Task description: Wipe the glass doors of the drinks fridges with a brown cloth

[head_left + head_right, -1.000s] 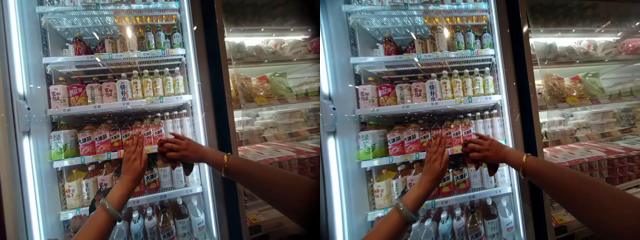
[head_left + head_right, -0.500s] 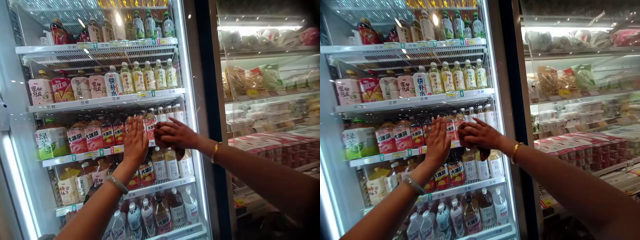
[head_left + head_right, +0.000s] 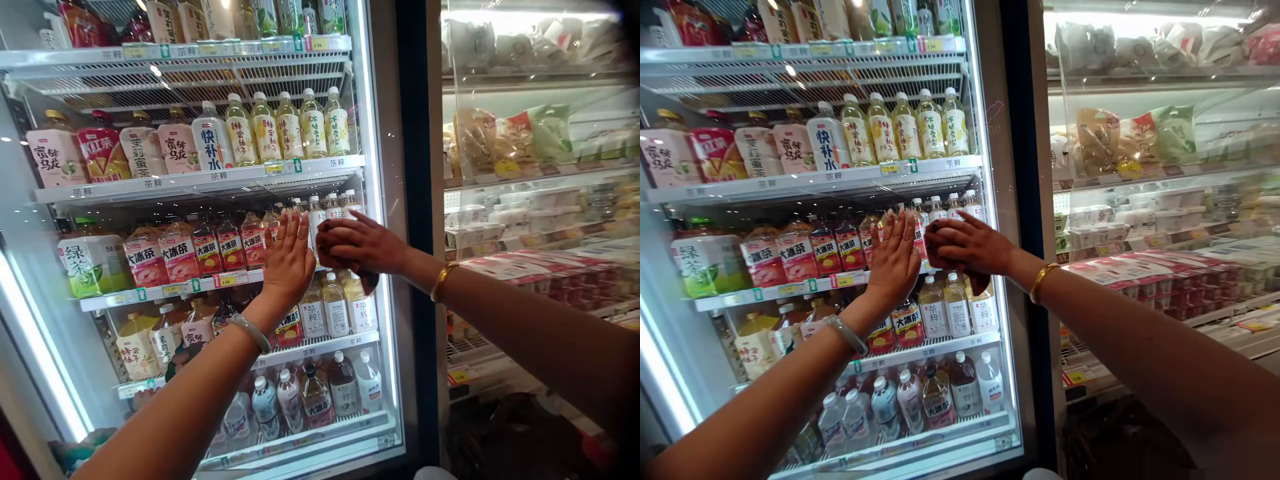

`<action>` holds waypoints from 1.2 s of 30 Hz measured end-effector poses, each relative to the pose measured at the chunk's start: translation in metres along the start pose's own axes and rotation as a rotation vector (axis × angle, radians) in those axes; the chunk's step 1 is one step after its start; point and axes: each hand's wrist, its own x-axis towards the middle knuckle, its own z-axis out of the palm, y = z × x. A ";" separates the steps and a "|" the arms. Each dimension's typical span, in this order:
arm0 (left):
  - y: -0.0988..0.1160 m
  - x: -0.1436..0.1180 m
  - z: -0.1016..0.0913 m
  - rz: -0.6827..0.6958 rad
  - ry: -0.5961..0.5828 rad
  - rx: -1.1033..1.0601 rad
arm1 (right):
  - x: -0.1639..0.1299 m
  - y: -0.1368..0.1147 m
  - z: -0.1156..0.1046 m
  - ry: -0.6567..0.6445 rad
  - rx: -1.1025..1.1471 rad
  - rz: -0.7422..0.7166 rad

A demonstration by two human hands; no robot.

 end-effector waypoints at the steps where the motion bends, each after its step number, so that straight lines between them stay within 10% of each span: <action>1: 0.000 -0.001 0.002 -0.002 -0.006 0.000 | -0.006 0.008 -0.006 0.010 -0.013 0.066; 6: 0.014 0.018 0.010 -0.077 -0.046 -0.017 | 0.023 0.025 -0.001 0.221 -0.111 0.621; 14: 0.018 -0.016 0.007 -0.025 -0.105 -0.026 | -0.034 -0.006 -0.012 -0.098 -0.102 -0.006; 21: 0.037 -0.028 0.023 -0.115 -0.075 -0.091 | -0.004 0.017 -0.006 0.099 -0.150 0.681; 29: 0.046 -0.070 0.025 -0.022 -0.104 -0.069 | -0.086 -0.036 -0.014 -0.188 0.013 -0.047; 36: 0.076 -0.059 0.039 -0.102 -0.130 -0.134 | -0.041 0.001 -0.009 0.146 -0.090 0.620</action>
